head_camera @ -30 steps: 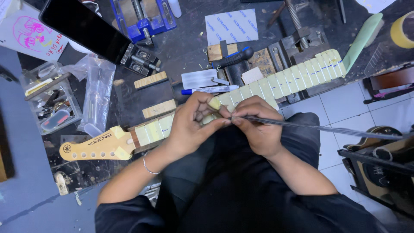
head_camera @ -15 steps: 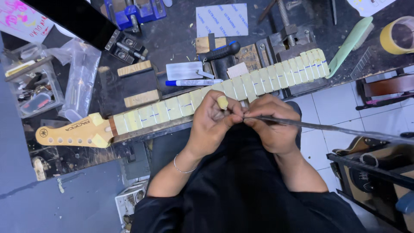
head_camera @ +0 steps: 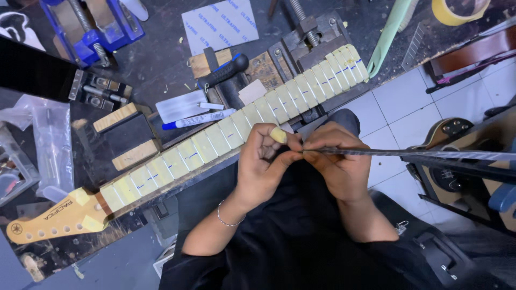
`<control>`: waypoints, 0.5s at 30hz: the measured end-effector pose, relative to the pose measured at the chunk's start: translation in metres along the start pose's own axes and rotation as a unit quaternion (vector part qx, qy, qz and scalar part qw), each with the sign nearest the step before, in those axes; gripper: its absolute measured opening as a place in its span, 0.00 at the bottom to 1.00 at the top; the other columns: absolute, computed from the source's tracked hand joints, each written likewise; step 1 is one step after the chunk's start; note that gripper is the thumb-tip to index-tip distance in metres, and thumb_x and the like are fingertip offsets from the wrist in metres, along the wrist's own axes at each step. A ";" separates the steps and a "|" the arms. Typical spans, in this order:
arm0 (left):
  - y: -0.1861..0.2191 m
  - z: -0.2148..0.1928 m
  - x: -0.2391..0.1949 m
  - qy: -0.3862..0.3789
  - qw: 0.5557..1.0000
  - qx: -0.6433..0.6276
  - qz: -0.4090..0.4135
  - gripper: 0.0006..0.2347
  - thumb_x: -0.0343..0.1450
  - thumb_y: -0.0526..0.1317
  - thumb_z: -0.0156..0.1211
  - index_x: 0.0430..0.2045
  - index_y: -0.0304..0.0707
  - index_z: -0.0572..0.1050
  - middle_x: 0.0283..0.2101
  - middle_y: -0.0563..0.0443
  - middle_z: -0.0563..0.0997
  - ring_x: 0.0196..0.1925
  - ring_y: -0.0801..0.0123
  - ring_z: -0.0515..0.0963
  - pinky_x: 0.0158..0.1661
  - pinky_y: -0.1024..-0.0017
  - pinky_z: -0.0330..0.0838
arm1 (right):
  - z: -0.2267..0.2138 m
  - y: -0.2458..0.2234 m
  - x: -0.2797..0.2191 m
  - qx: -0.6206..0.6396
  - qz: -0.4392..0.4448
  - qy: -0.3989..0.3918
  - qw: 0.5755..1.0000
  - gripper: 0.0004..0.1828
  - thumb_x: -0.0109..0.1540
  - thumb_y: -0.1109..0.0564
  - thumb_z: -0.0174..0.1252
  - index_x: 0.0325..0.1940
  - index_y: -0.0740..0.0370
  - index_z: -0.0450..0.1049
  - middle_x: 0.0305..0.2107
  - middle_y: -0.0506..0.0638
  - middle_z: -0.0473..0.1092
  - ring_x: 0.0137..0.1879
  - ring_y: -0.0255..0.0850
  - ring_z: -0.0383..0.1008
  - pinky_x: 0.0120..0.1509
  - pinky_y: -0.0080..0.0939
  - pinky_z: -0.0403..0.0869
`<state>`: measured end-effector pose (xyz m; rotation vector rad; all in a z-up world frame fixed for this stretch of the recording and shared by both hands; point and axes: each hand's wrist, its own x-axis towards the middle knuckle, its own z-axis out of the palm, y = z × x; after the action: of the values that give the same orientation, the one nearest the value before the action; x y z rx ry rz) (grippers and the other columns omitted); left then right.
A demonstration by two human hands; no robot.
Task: The person applies strips of yellow masking tape over the frets of a guitar neck, using a utility knife to trim the tape between frets. They then peel off a backing layer from a long strip of carbon-fiber-patterned material and begin applying it along the fretboard.
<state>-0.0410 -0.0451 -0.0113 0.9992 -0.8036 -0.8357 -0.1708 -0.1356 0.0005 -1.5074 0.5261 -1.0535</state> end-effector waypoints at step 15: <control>0.078 -0.003 0.069 -0.238 0.847 0.454 0.143 0.05 0.70 0.33 0.65 0.34 0.28 0.77 0.31 0.34 0.81 0.35 0.40 0.81 0.32 0.53 0.77 | -0.053 0.043 -0.021 -0.010 -0.013 0.143 0.990 0.09 0.63 0.61 0.63 0.34 0.71 0.73 0.26 0.59 0.70 0.30 0.41 0.74 0.36 0.35 0.73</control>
<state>0.0096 -0.0806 0.0728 1.4561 -1.8343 -0.4081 -0.2156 -0.1578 -0.0505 -1.3920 0.7194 -1.2973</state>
